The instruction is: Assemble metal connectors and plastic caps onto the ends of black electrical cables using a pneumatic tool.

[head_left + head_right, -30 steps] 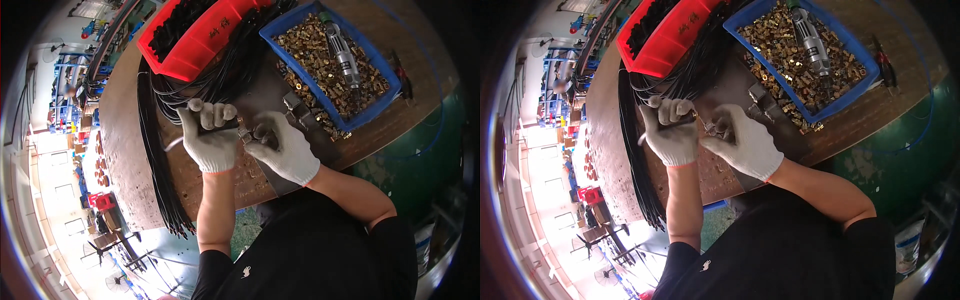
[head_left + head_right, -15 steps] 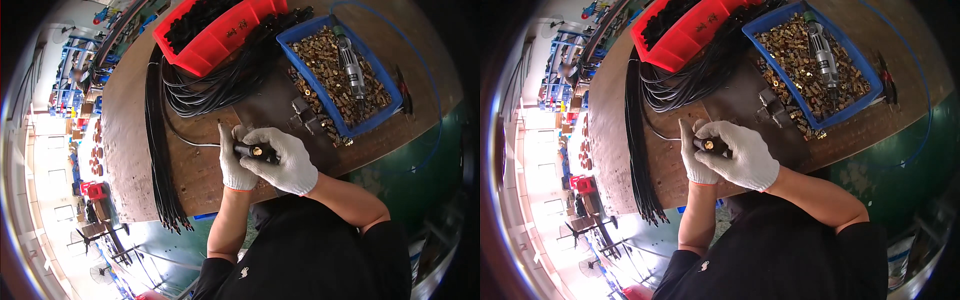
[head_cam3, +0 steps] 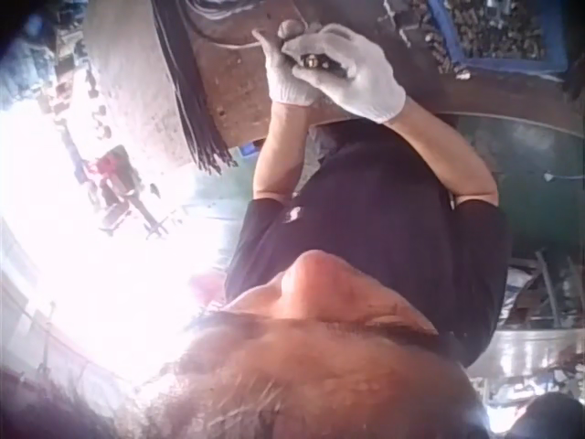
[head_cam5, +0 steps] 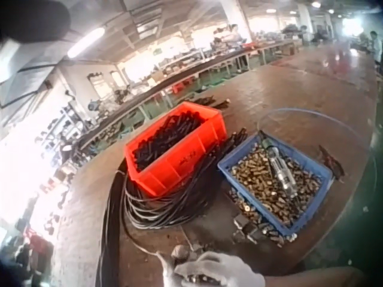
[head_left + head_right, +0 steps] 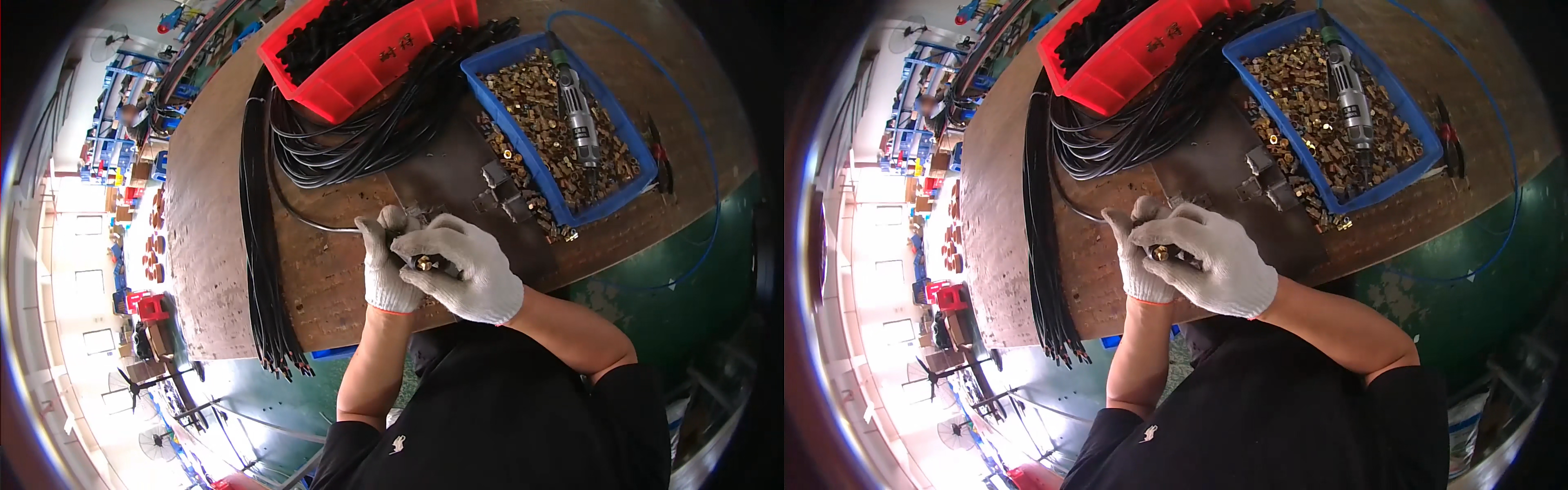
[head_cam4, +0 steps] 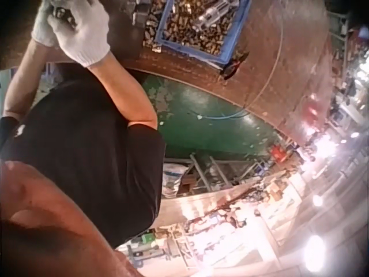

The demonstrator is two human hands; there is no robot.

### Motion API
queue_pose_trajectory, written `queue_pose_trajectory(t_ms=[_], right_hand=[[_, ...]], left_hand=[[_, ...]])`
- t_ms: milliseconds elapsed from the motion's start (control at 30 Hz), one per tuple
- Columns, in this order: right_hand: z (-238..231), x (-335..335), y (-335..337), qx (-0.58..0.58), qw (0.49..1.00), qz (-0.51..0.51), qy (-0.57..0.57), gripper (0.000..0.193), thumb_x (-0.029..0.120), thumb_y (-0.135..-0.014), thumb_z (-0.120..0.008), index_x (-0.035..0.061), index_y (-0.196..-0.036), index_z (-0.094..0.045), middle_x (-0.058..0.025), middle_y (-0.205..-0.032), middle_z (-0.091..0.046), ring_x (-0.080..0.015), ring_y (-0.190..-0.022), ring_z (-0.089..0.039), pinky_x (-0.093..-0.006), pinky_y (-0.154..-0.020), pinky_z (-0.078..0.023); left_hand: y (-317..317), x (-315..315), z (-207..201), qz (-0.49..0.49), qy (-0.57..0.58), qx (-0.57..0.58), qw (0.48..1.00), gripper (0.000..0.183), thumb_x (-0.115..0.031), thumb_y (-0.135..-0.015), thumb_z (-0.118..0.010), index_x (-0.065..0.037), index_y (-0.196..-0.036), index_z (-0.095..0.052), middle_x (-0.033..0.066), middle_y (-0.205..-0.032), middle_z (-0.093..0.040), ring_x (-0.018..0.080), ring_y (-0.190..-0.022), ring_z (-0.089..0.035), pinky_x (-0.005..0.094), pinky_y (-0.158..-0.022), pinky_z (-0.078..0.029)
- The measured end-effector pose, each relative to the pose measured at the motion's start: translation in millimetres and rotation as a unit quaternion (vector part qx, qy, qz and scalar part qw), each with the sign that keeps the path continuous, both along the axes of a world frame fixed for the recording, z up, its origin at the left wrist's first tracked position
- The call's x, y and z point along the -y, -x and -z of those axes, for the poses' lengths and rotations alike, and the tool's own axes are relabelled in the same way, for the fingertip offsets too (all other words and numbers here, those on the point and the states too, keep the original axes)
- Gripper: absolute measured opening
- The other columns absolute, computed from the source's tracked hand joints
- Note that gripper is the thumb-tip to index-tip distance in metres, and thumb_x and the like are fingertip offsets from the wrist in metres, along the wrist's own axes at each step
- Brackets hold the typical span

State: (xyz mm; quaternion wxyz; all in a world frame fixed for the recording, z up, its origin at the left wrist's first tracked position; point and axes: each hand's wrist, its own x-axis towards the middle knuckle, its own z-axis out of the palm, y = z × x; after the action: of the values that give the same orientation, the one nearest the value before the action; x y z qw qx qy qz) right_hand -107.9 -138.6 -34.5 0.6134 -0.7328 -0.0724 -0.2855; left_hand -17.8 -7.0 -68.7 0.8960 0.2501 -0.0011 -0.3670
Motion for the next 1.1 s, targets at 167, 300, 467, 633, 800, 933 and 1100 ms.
queue_pose_trajectory(t_ms=[167,300,467,633,800,933,1100], right_hand=[[2.1,-2.5,0.4,-0.003,0.998,0.009,-0.056,0.043,0.001,-0.085,-0.087,0.0019,-0.123,-0.069,-0.0109,-0.106,-0.071,-0.0196,-0.088,-0.07,-0.0326,-0.077,-0.057],[8.5,-1.7,5.6,-0.075,0.99,-0.015,-0.118,0.041,0.002,-0.088,-0.085,0.0006,-0.125,-0.068,-0.0097,-0.112,-0.071,-0.0147,-0.097,-0.069,-0.0314,-0.085,-0.057],[18.7,-1.3,3.3,-0.092,0.985,-0.011,-0.146,0.042,0.0,-0.089,-0.082,0.0026,-0.129,-0.068,-0.0125,-0.116,-0.072,-0.019,-0.1,-0.071,-0.0313,-0.086,-0.058],[17.5,-1.2,4.8,-0.154,0.934,-0.07,-0.313,0.042,0.001,-0.095,-0.079,0.0019,-0.135,-0.066,-0.006,-0.119,-0.07,-0.0092,-0.094,-0.068,-0.0264,-0.078,-0.058],[20.4,0.4,4.0,-0.172,0.926,-0.091,-0.323,0.048,0.002,-0.096,-0.078,0.0017,-0.141,-0.06,-0.0069,-0.127,-0.068,-0.0108,-0.104,-0.067,-0.0275,-0.087,-0.057],[29.4,-7.0,-2.9,-0.094,0.958,-0.027,-0.27,0.049,0.015,-0.099,-0.077,0.0031,-0.143,-0.059,-0.0081,-0.122,-0.07,-0.0142,-0.091,-0.069,-0.0327,-0.082,-0.059],[19.2,-9.5,-0.8,-0.132,0.965,0.021,-0.224,0.035,0.018,-0.103,-0.071,0.0002,-0.131,-0.061,-0.0135,-0.11,-0.073,-0.0197,-0.09,-0.072,-0.0364,-0.084,-0.058]], left_hand=[[-3.7,-7.7,-4.5,-0.028,-0.089,0.136,0.986,0.049,-0.061,-0.1,-0.069,-0.013,-0.103,-0.056,0.006,-0.091,-0.064,0.0196,-0.088,-0.066,0.0367,-0.079,-0.059],[-11.3,-12.7,-8.7,-0.036,-0.106,0.225,0.968,0.039,-0.034,-0.093,-0.086,-0.013,-0.106,-0.055,0.0097,-0.099,-0.068,0.0196,-0.088,-0.067,0.0343,-0.079,-0.059],[-15.0,-16.8,-21.0,-0.05,-0.125,0.259,0.957,0.034,-0.008,-0.086,-0.083,-0.01,-0.104,-0.053,0.0127,-0.103,-0.066,0.0197,-0.086,-0.065,0.033,-0.076,-0.058],[-17.9,-16.4,-22.7,-0.062,-0.16,0.317,0.933,0.039,-0.01,-0.084,-0.087,-0.009,-0.104,-0.053,0.0112,-0.1,-0.065,0.0175,-0.085,-0.063,0.0304,-0.074,-0.056],[-17.9,-17.4,-23.1,-0.066,-0.189,0.346,0.917,0.043,-0.012,-0.083,-0.091,-0.008,-0.103,-0.053,0.011,-0.099,-0.066,0.0159,-0.085,-0.062,0.0284,-0.072,-0.054],[-13.3,-13.1,-17.2,-0.066,-0.183,0.332,0.923,0.046,-0.013,-0.082,-0.093,-0.007,-0.103,-0.053,0.0115,-0.102,-0.067,0.0149,-0.086,-0.063,0.0281,-0.073,-0.054],[-5.6,-14.2,-12.4,-0.065,-0.177,0.335,0.923,0.047,-0.013,-0.082,-0.095,-0.007,-0.103,-0.053,0.0114,-0.103,-0.068,0.0136,-0.081,-0.062,0.0262,-0.068,-0.055]])
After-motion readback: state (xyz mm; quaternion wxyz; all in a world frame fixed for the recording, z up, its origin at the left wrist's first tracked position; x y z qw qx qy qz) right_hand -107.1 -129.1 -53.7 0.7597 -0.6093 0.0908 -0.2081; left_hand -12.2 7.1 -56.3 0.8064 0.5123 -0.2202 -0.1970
